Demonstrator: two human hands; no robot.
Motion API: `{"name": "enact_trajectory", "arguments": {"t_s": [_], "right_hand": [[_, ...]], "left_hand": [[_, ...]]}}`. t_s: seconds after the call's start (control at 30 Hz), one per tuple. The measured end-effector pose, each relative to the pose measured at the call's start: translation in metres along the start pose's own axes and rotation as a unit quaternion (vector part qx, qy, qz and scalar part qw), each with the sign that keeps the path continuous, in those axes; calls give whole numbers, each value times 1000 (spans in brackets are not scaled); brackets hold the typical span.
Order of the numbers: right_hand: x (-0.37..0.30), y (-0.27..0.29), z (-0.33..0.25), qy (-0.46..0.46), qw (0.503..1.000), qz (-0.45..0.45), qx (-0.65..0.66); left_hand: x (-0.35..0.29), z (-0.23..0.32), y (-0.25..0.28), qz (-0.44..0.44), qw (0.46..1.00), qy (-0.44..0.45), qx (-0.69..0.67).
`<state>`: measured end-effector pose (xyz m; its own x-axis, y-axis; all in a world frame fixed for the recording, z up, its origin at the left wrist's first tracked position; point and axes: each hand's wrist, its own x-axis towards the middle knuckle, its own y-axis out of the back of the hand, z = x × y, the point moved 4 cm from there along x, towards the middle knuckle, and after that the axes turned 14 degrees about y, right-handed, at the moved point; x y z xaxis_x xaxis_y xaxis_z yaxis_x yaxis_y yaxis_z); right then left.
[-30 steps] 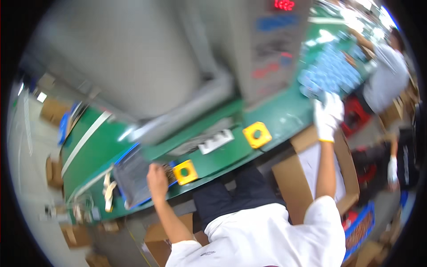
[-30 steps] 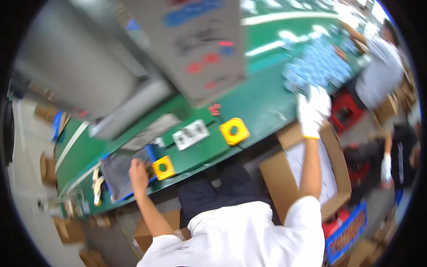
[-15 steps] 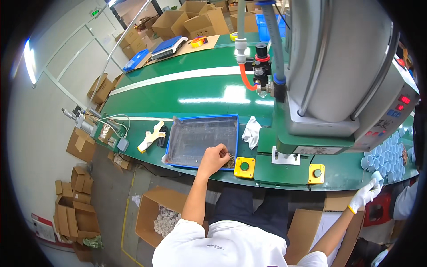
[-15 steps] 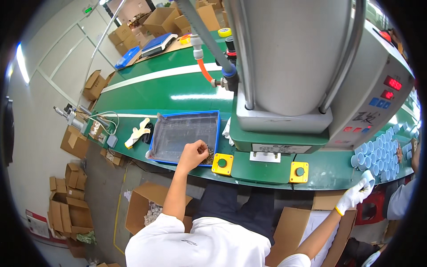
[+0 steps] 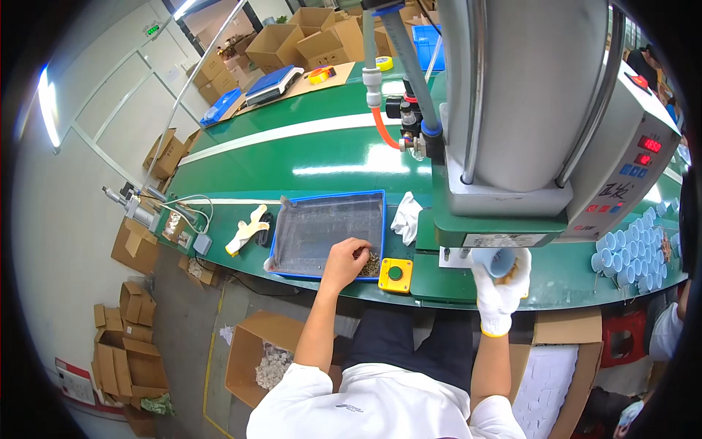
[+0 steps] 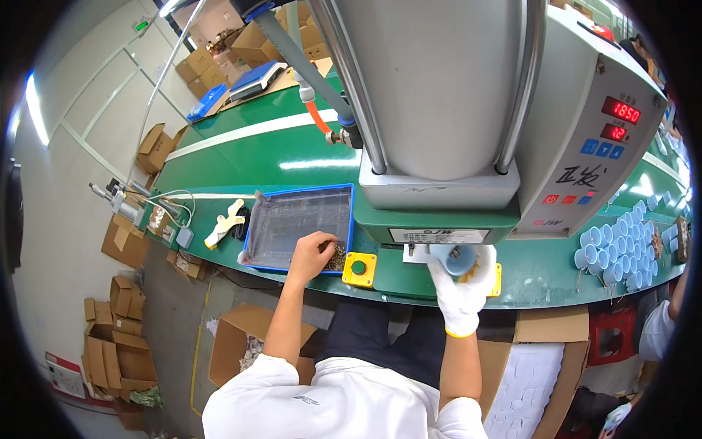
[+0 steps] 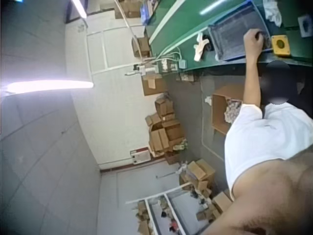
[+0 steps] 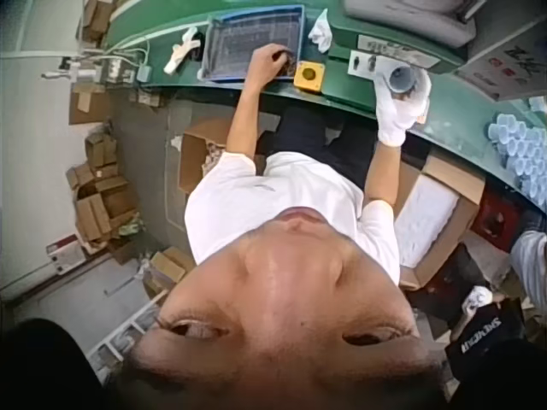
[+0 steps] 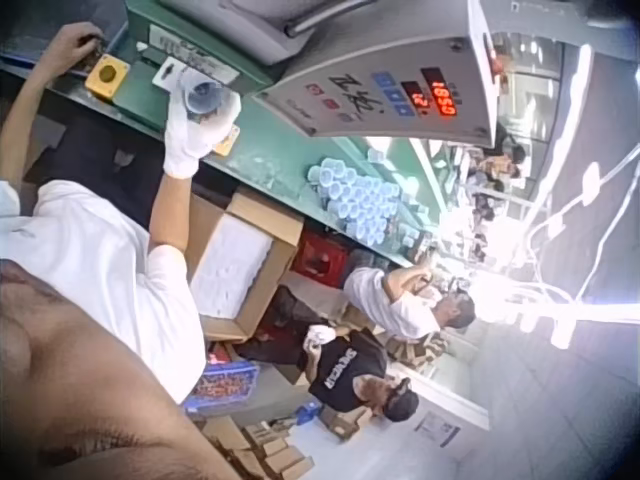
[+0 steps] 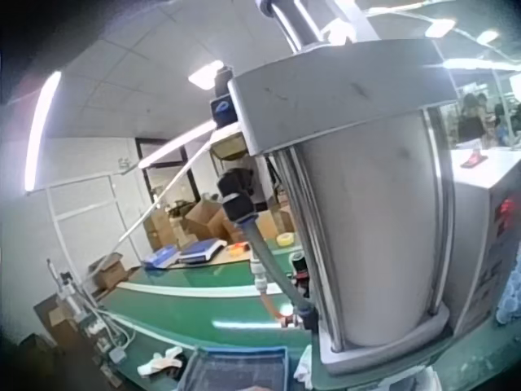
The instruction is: Assembling and organizing small electronic component parts using a manual press machine at a workstation.
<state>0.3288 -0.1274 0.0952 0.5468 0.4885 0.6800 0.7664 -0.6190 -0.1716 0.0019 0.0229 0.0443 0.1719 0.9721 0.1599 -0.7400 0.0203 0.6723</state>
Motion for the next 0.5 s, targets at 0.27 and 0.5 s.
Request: {"name": "enact_trajectory", "arguments": {"t_s": [0.27,0.5], "right_hand": [[15,-27,3,26,986,-112,-123],[18,-36,8,-158,976,-141,-55]], "left_hand": [[-2,-2,0,9,1000,-9,4],[-2,-2,-1,4,1000,5,10]]}}
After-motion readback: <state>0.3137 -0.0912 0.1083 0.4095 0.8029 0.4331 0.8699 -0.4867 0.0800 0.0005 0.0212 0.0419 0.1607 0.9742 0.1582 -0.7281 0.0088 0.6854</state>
